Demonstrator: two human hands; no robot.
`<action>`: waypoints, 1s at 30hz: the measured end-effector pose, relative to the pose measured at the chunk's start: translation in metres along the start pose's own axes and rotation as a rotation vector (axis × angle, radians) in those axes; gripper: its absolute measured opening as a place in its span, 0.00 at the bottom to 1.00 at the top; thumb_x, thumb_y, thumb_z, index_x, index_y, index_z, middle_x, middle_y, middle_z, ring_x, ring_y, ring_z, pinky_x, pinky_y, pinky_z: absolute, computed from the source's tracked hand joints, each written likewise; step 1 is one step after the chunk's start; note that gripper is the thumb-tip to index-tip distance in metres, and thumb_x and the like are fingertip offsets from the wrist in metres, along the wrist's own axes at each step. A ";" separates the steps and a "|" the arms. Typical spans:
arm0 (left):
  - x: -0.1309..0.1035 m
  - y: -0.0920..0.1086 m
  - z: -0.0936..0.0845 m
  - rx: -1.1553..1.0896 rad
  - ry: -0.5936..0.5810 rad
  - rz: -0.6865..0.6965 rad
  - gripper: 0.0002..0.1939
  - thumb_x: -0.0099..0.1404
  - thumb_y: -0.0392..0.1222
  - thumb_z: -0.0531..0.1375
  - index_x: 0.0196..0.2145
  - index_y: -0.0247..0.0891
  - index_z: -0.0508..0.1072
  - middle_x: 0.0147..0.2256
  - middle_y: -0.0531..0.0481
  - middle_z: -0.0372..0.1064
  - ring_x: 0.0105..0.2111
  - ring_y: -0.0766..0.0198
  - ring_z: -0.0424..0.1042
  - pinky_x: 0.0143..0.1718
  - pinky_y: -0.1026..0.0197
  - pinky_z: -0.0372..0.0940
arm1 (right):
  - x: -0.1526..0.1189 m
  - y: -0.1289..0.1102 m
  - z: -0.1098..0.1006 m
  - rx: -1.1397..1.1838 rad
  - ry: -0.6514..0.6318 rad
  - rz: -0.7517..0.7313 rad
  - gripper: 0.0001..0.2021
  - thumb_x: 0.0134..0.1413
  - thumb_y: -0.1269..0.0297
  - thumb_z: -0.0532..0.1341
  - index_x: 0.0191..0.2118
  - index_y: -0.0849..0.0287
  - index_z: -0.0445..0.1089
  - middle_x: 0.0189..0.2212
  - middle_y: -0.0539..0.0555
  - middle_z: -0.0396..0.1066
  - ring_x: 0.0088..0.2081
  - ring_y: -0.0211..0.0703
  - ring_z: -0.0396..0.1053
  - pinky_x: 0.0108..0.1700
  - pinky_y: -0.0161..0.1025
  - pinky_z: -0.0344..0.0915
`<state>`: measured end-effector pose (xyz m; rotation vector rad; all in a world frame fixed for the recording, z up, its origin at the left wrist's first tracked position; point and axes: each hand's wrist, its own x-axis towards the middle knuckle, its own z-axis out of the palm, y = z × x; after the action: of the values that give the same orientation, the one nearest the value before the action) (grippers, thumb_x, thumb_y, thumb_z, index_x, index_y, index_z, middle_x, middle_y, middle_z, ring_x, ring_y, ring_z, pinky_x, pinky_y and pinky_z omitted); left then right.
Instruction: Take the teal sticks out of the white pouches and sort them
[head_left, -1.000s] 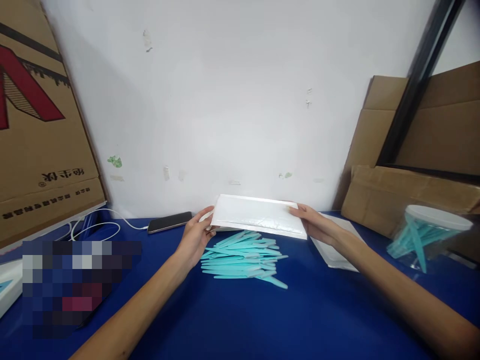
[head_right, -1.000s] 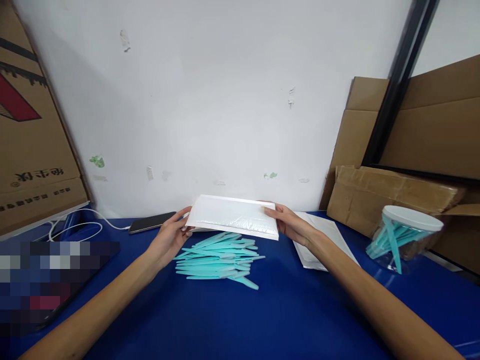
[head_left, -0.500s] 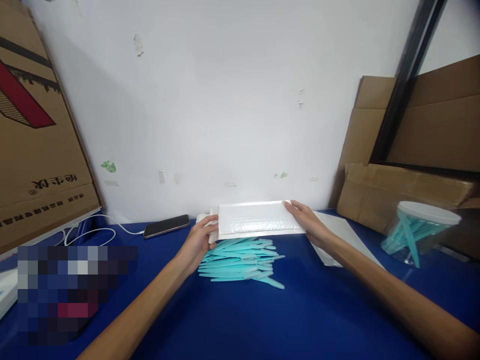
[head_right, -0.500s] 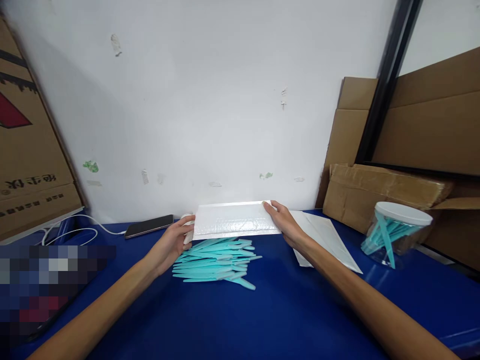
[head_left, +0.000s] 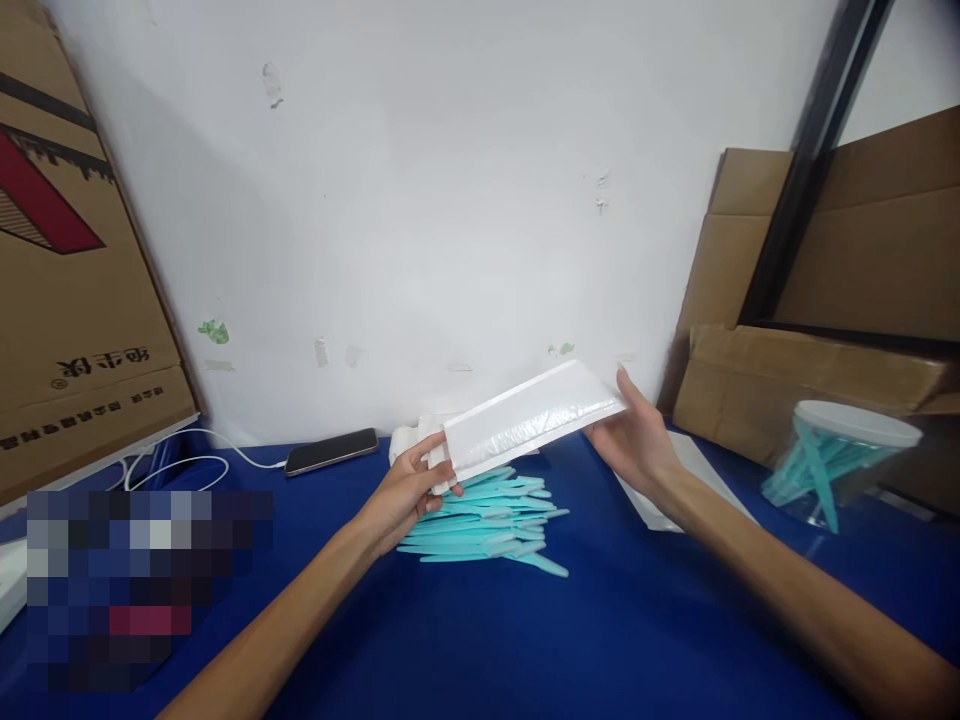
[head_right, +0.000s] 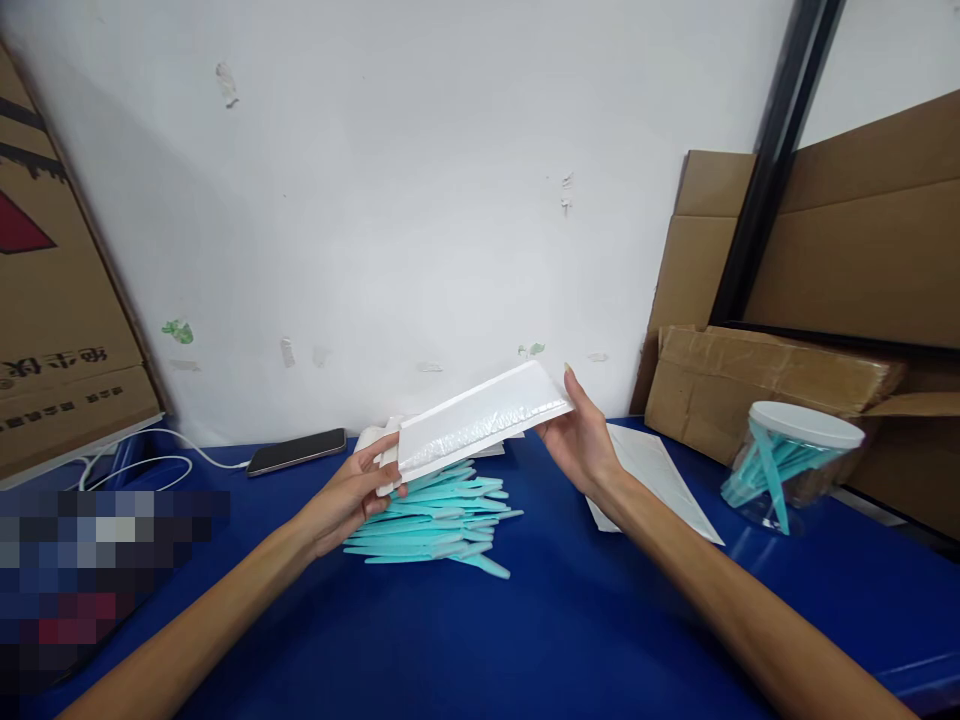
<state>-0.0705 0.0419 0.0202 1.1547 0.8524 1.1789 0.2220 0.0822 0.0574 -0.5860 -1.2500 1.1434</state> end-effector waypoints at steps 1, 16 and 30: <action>-0.001 0.000 0.001 -0.004 -0.011 -0.009 0.36 0.54 0.37 0.72 0.59 0.42 0.68 0.34 0.50 0.68 0.26 0.71 0.70 0.16 0.73 0.51 | -0.001 -0.001 0.002 -0.010 -0.024 -0.014 0.28 0.63 0.40 0.50 0.62 0.47 0.62 0.58 0.52 0.68 0.59 0.56 0.65 0.48 0.49 0.73; -0.008 -0.002 0.014 0.105 -0.175 -0.101 0.28 0.57 0.41 0.70 0.53 0.34 0.70 0.24 0.57 0.60 0.20 0.76 0.56 0.14 0.74 0.39 | -0.010 0.017 0.013 -0.033 -0.151 -0.025 0.25 0.56 0.53 0.67 0.58 0.52 0.66 0.52 0.56 0.73 0.53 0.52 0.70 0.49 0.46 0.71; -0.016 0.006 0.025 0.140 -0.269 -0.230 0.26 0.56 0.49 0.70 0.48 0.35 0.69 0.21 0.60 0.58 0.17 0.77 0.51 0.15 0.71 0.38 | -0.013 0.018 0.012 -0.089 -0.129 -0.039 0.27 0.57 0.52 0.66 0.60 0.50 0.63 0.55 0.56 0.71 0.52 0.51 0.71 0.48 0.45 0.73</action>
<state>-0.0515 0.0207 0.0306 1.2595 0.8442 0.7659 0.2061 0.0743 0.0391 -0.5587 -1.4230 1.1112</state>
